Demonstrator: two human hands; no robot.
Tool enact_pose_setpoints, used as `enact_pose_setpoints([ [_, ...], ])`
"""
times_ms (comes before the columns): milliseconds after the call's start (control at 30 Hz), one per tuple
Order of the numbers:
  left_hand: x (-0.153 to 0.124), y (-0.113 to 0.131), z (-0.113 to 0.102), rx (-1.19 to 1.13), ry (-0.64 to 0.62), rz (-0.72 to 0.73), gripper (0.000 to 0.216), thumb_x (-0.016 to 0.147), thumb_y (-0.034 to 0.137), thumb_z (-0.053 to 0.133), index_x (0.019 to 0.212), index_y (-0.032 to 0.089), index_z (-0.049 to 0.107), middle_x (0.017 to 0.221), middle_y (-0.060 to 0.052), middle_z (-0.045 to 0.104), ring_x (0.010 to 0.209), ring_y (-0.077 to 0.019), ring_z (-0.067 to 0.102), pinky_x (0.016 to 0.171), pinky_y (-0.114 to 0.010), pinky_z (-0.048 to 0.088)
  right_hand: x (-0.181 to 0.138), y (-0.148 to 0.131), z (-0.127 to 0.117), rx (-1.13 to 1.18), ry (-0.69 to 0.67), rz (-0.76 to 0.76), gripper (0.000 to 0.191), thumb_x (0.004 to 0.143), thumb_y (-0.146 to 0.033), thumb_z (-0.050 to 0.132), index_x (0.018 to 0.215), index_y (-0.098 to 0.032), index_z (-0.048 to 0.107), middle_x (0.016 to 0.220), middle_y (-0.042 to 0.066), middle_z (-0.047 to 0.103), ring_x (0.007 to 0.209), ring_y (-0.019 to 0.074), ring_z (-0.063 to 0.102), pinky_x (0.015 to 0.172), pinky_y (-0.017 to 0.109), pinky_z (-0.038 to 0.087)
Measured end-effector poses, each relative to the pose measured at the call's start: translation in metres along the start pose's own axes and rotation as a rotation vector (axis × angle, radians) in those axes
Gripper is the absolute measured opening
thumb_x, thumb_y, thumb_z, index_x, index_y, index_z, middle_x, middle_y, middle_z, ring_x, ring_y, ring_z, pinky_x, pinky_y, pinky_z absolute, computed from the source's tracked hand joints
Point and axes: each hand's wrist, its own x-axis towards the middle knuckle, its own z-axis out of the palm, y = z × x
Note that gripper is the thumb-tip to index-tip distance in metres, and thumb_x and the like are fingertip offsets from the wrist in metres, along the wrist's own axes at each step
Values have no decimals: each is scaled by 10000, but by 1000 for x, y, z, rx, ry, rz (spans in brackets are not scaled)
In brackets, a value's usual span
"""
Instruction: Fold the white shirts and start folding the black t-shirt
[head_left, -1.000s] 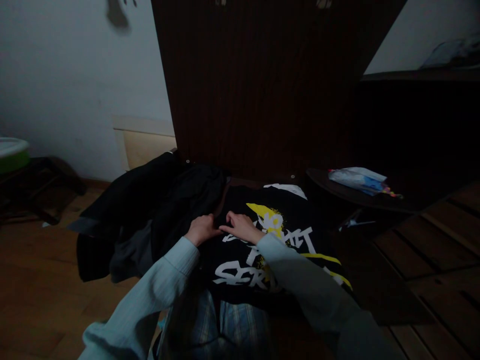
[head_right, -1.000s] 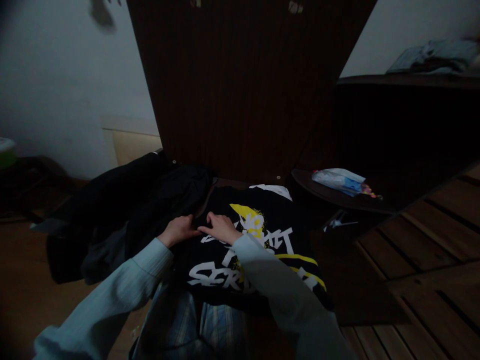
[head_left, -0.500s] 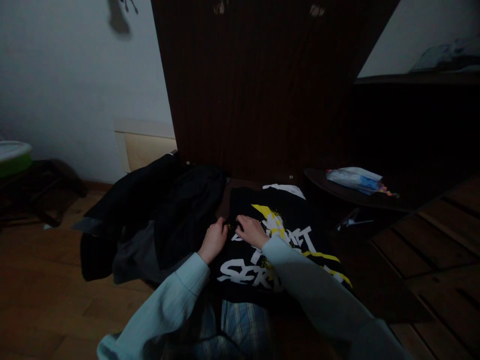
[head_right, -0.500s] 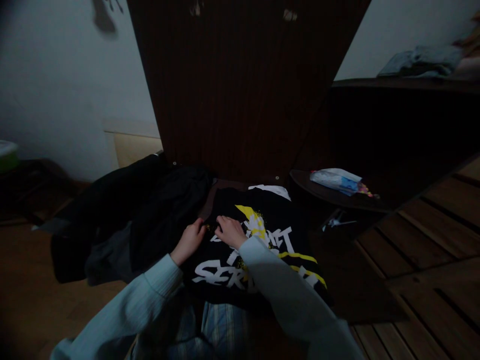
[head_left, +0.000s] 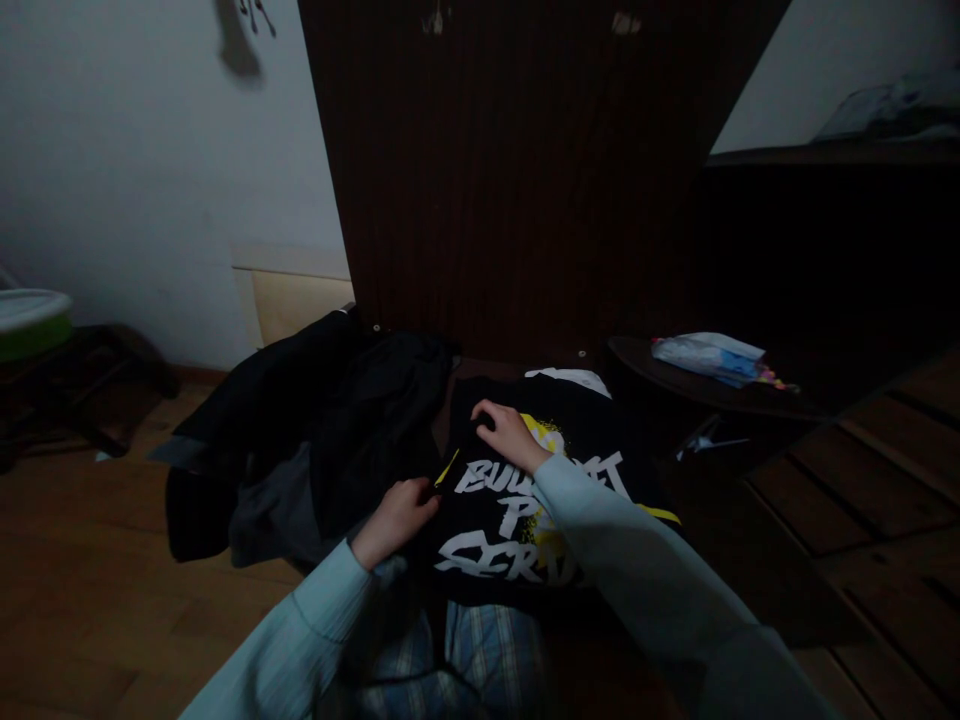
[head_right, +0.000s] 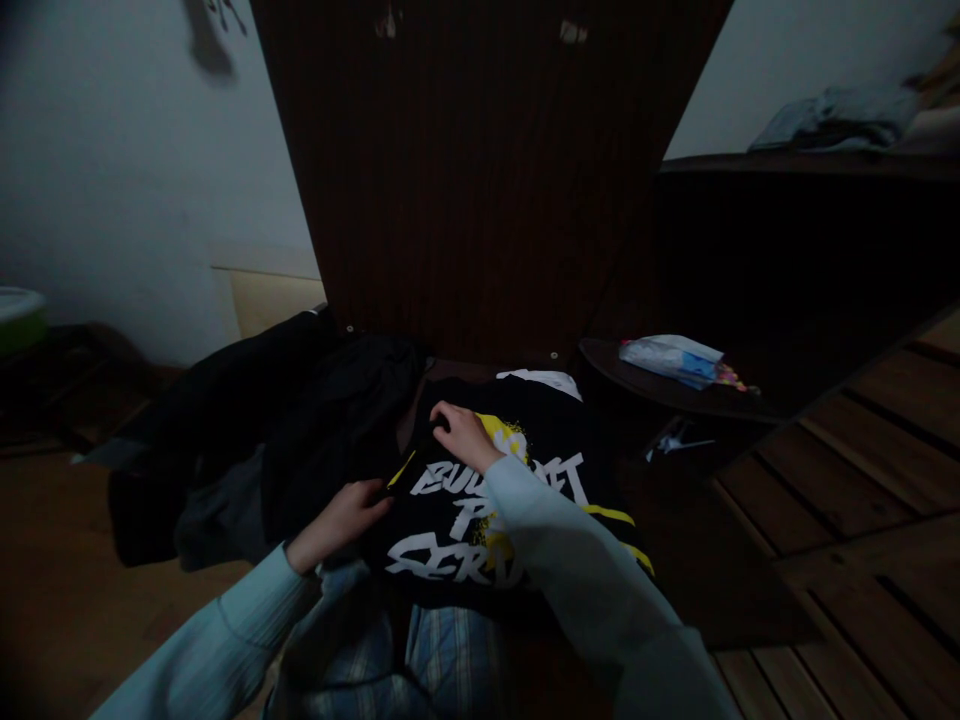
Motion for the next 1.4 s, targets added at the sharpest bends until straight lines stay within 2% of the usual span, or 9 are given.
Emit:
enact_pose_setpoints([
  [100,-4,-8,5,-143,108,-13,204,811,234,400,706,149,553,698,-28,613,657,-140,574,573,-220,403,-2,-5,-5,-20,-54,-31,229,662,-77,466,819,-192,585,859,12,610,835,147,550,771,243,397],
  [267,-1,-10,11,-265,205,-66,124,809,204,407,822,167,525,806,-30,633,758,-141,594,666,-222,434,1,-4,-17,-84,-378,-5,136,710,-165,505,731,-212,630,721,-20,635,683,129,567,671,221,406],
  [467,-3,-9,16,-298,273,-37,221,786,213,462,1004,174,470,842,-47,641,776,-164,612,699,-258,444,34,14,3,-147,-114,100,287,824,-218,417,1051,-205,593,1069,39,625,989,165,560,848,281,407],
  [567,-4,-10,19,-327,312,-25,251,769,181,458,1020,179,462,873,-59,639,805,-167,612,727,-268,440,38,19,32,-228,-196,47,471,836,-398,441,1263,-200,445,1336,83,428,1232,212,372,983,352,318],
  [700,-8,-13,23,-377,376,-58,128,734,186,458,852,175,505,753,-34,621,689,-153,587,641,-249,421,31,22,61,-383,-248,105,579,853,-532,314,1335,-214,350,1435,90,253,1324,261,181,1045,453,173],
  [833,-20,-20,35,-521,250,-82,208,691,357,526,601,183,454,461,63,424,442,-96,413,454,-208,292,30,23,64,-412,-266,121,609,859,-557,248,1360,-215,301,1449,79,218,1333,240,152,1056,429,140],
  [1000,-41,-24,48,-665,64,-70,405,559,508,621,508,175,397,437,77,361,432,-62,320,430,-189,244,37,26,59,-405,-288,149,631,857,-569,228,1371,-204,271,1456,75,194,1338,221,134,1060,414,122],
  [1233,-55,-41,43,-684,502,-93,441,659,618,479,705,183,533,623,11,528,601,-137,504,557,-229,416,50,35,59,-388,-273,228,677,856,-571,213,1390,-156,208,1464,68,162,1342,213,112,1066,402,105],
  [1400,-55,-46,46,-554,504,-132,438,680,616,433,695,194,548,599,7,563,588,-154,532,554,-245,428,53,37,60,-384,-268,235,724,848,-584,201,1392,-107,186,1463,82,153,1345,211,96,1069,394,105],
])
